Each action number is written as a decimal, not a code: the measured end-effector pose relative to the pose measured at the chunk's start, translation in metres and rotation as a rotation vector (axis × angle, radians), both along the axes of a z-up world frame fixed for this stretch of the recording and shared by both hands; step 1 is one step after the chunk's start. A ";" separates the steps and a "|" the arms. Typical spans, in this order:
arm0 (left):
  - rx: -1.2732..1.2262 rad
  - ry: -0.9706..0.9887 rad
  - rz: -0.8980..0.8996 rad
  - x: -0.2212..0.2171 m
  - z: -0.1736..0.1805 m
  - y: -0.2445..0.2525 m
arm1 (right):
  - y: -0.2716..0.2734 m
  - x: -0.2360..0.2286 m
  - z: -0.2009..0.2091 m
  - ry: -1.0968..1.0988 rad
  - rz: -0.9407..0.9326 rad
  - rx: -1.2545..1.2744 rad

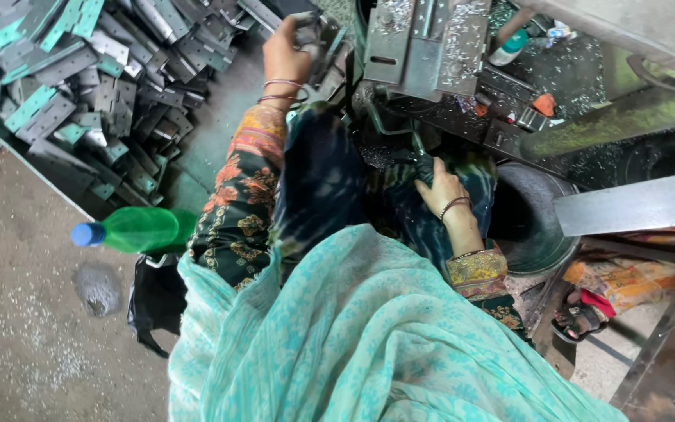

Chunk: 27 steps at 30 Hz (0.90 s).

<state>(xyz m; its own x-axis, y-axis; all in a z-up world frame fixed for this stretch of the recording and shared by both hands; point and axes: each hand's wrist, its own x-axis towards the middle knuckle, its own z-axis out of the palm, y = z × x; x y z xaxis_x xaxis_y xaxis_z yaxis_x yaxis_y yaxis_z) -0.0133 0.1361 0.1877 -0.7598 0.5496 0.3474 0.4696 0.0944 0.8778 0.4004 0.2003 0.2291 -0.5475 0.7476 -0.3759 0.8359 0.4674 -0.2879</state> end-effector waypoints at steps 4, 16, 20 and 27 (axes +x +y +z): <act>-0.108 -0.115 -0.215 0.053 0.011 0.083 | 0.000 -0.002 0.000 -0.035 0.004 -0.013; -0.687 0.622 -0.372 0.153 0.019 0.094 | -0.003 -0.004 0.007 -0.056 -0.015 -0.031; -0.664 0.873 -0.363 0.173 0.018 0.095 | -0.003 -0.007 0.013 -0.103 -0.030 -0.043; -0.926 0.820 -0.385 0.168 0.022 0.113 | -0.003 -0.004 0.002 -0.067 -0.032 0.013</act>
